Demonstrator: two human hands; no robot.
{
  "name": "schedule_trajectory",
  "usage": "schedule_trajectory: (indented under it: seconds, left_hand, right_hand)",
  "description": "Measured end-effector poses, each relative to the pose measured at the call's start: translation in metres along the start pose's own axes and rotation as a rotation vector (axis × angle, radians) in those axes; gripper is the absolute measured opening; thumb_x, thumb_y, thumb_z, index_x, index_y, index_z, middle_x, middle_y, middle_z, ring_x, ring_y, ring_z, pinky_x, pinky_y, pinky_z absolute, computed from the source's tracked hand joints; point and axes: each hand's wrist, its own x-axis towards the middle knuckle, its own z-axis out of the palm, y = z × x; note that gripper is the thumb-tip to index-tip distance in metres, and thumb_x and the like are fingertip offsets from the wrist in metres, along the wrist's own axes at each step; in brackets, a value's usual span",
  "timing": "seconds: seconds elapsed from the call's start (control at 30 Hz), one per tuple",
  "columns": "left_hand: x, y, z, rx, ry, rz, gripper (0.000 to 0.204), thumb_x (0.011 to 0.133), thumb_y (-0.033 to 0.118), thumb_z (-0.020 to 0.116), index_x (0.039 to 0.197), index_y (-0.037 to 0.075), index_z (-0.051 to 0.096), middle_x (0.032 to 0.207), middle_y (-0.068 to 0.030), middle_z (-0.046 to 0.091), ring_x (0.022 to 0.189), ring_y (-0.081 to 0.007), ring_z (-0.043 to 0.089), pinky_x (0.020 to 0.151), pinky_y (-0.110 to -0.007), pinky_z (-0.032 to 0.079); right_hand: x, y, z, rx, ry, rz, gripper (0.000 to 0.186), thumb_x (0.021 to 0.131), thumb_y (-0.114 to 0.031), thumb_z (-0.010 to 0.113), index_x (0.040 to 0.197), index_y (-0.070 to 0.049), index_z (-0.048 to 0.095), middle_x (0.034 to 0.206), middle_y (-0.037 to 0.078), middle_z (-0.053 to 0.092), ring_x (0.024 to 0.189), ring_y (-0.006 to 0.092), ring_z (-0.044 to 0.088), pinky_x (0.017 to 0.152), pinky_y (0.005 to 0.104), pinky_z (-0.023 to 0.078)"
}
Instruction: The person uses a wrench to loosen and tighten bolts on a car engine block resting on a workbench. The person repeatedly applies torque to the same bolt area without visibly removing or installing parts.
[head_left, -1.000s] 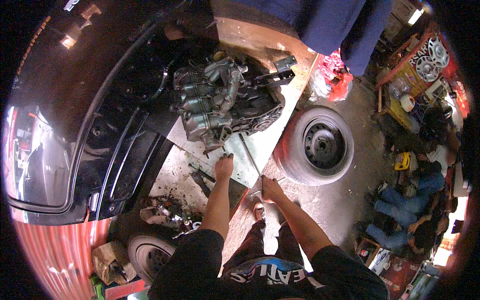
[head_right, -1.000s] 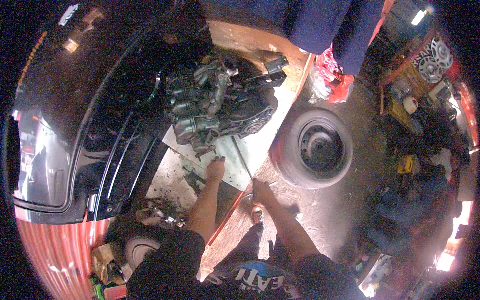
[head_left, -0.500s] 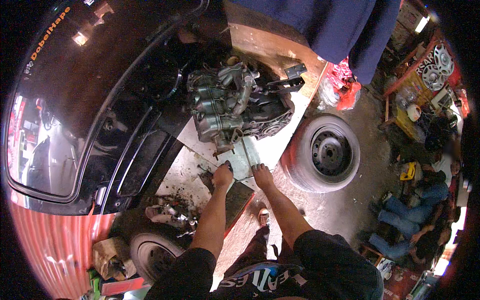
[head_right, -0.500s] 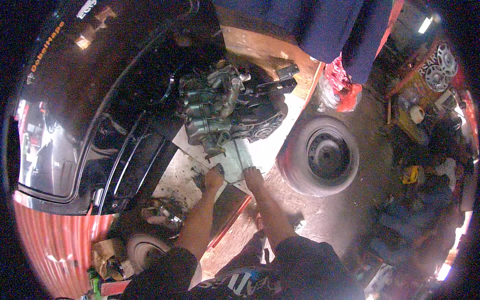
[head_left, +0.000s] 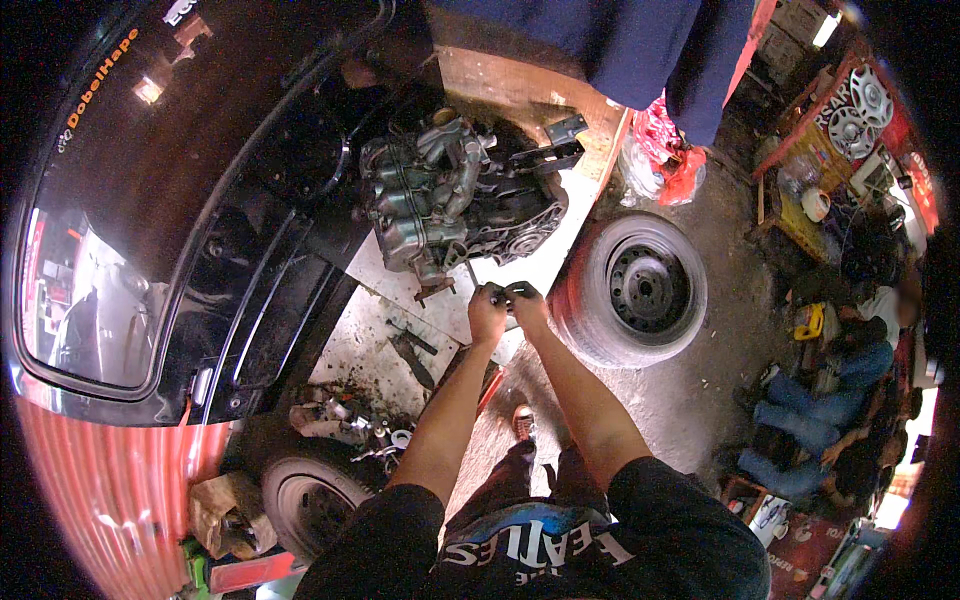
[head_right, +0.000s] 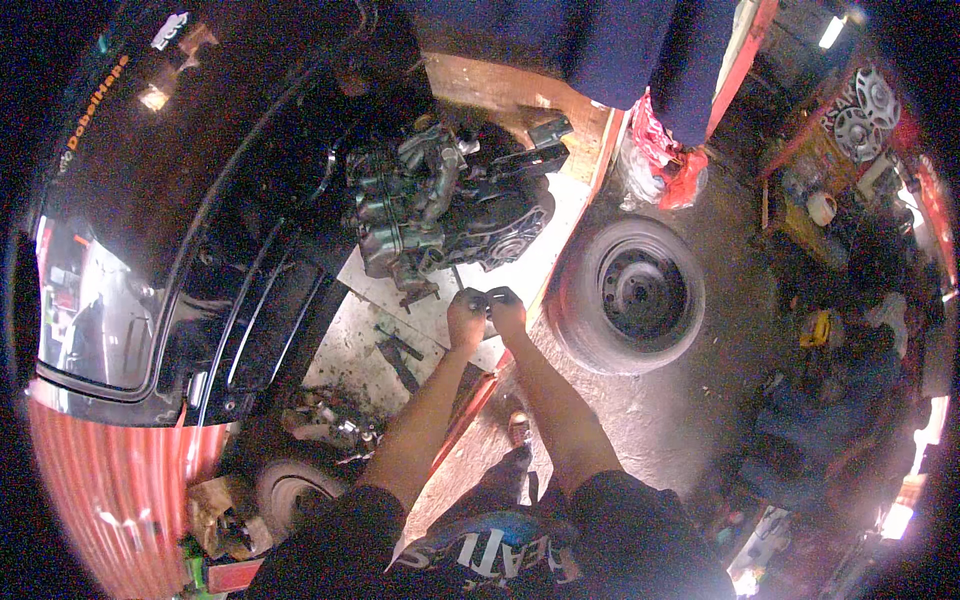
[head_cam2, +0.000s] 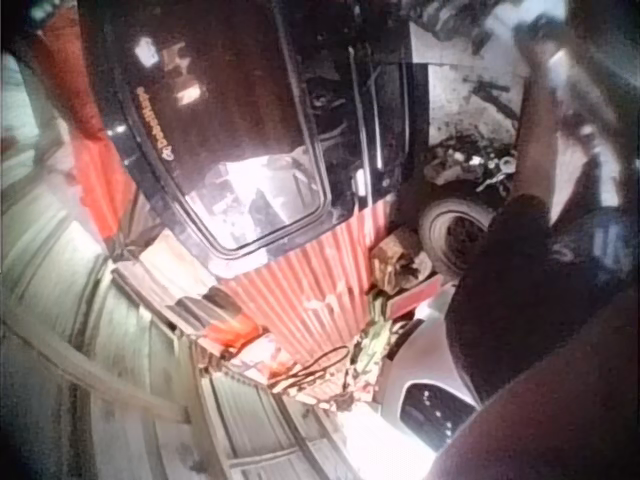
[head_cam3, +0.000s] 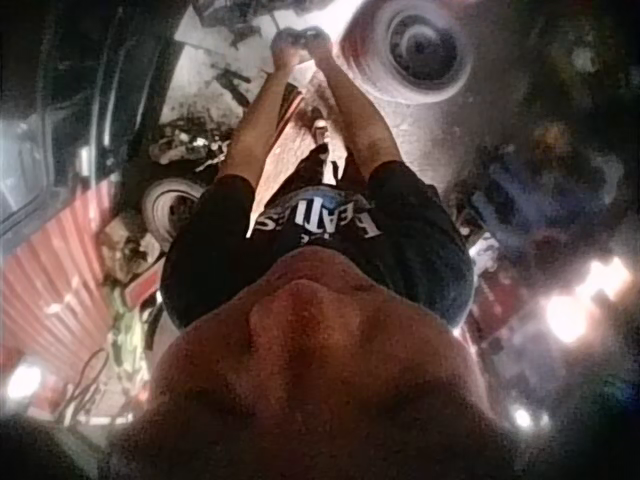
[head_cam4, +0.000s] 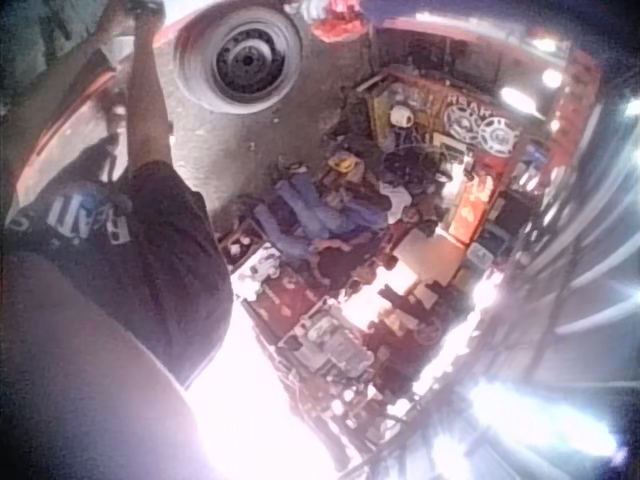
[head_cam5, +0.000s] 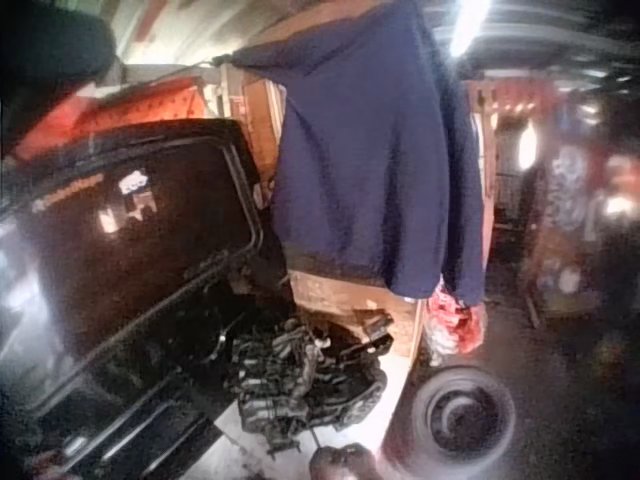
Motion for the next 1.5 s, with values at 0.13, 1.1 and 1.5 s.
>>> schedule_trajectory:
  seconds: [0.13,1.1,1.5]
  left_hand:
    - [-0.004,0.02,-0.006,0.075,0.054,0.157,0.021,0.075,0.003,0.067,0.095,0.002,0.062,0.091,-0.0166,0.064,0.086,-0.0357,0.062,0.075,-0.043,0.049]
    - [-0.031,-0.08,-0.012,0.681,-0.149,-0.248,0.028,0.087,0.026,0.058,0.107,0.007,0.059,0.1,-0.017,0.063,0.092,-0.0366,0.063,0.075,-0.046,0.052]
    - [0.082,-0.046,0.021,-1.038,0.138,-0.884,0.043,0.087,0.025,0.07,0.119,0.001,0.055,0.106,-0.0088,0.064,0.084,-0.0234,0.065,0.071,-0.038,0.053]
  right_hand:
    - [0.004,-0.01,-0.011,0.054,-0.027,-0.007,0.006,0.083,-0.005,0.062,0.085,-0.003,0.067,0.075,0.005,0.065,0.062,0.0113,0.057,0.056,0.0257,0.046]
    - [0.022,0.016,-0.069,0.136,-0.13,0.189,0.015,0.083,0.0,0.064,0.098,0.002,0.063,0.084,0.013,0.067,0.069,0.0206,0.066,0.059,0.032,0.054]
    - [0.034,-0.015,-0.01,0.322,-0.066,0.152,0.017,0.089,-0.004,0.06,0.103,0.004,0.064,0.089,0.012,0.067,0.075,0.0192,0.066,0.071,0.0283,0.056]
